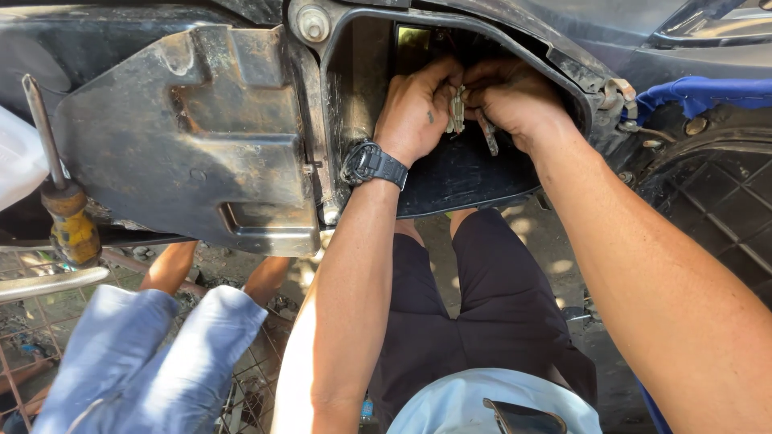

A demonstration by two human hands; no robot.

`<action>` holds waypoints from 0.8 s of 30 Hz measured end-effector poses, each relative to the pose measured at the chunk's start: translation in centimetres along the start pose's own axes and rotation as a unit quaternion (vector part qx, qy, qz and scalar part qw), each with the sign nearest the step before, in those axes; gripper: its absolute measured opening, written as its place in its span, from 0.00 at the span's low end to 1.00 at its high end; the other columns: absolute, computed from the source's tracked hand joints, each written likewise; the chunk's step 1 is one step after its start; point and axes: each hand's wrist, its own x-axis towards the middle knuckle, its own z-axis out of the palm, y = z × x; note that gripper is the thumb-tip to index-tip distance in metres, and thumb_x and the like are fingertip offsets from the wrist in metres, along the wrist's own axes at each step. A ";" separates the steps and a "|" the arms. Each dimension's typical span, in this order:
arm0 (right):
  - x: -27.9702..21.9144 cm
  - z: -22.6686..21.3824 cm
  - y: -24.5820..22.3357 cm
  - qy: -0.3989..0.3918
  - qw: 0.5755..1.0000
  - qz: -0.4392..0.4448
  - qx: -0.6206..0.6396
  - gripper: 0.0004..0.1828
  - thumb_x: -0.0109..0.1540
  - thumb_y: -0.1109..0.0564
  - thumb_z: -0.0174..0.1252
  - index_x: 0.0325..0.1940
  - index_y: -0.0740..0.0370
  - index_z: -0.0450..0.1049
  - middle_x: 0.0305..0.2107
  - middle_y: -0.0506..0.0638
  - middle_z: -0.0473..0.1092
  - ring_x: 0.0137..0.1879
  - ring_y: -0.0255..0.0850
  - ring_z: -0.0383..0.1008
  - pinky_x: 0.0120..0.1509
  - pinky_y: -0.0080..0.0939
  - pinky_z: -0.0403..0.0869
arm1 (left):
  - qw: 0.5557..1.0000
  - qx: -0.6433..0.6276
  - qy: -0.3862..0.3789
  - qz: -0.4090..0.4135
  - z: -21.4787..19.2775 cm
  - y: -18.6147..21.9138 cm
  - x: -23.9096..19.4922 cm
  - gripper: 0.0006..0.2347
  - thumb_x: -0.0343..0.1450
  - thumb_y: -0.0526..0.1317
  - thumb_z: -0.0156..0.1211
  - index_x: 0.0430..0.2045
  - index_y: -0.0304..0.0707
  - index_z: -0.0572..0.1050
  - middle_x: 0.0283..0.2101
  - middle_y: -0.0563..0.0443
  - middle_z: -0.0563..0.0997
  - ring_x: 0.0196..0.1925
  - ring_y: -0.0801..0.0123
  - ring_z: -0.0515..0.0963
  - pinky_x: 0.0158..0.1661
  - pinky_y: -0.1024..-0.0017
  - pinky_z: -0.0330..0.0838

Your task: The person works on the electrical system of a motorcycle, focusing on the battery compartment under the seat. They use a screwdriver to manipulate components and handle a small white plastic connector, attempting to align and insert a metal pin into it.

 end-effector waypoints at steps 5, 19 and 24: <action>-0.1 -0.1 -0.1 -0.003 1.000 0.002 -0.012 0.14 0.58 0.69 0.57 0.42 0.53 0.79 0.33 0.45 0.77 0.35 0.33 0.77 0.36 0.28 0.76 | 1.000 -0.001 -0.006 -0.023 -0.2 0.5 0.1 0.09 0.68 0.30 0.48 0.35 0.46 0.75 0.31 0.54 0.84 0.34 0.55 0.84 0.36 0.63 0.73; -1.2 0.1 -0.3 -0.030 0.999 -0.035 0.028 0.18 0.55 0.70 0.61 0.45 0.54 0.81 0.37 0.47 0.80 0.38 0.37 0.82 0.41 0.32 0.82 | 0.985 -0.004 0.000 -0.175 -1.1 3.8 -2.1 0.30 0.63 0.33 0.59 0.64 0.44 0.59 0.45 0.38 0.86 0.47 0.36 0.83 0.45 0.52 0.77; -2.0 -0.4 -0.3 -0.025 0.997 -0.059 0.046 0.14 0.57 0.66 0.59 0.44 0.54 0.79 0.29 0.46 0.76 0.28 0.33 0.72 0.25 0.34 0.68 | 0.997 0.073 0.038 -0.014 -1.7 6.7 -4.7 0.15 0.61 0.29 0.58 0.38 0.47 0.73 0.39 0.37 0.75 0.40 0.39 0.77 0.40 0.50 0.69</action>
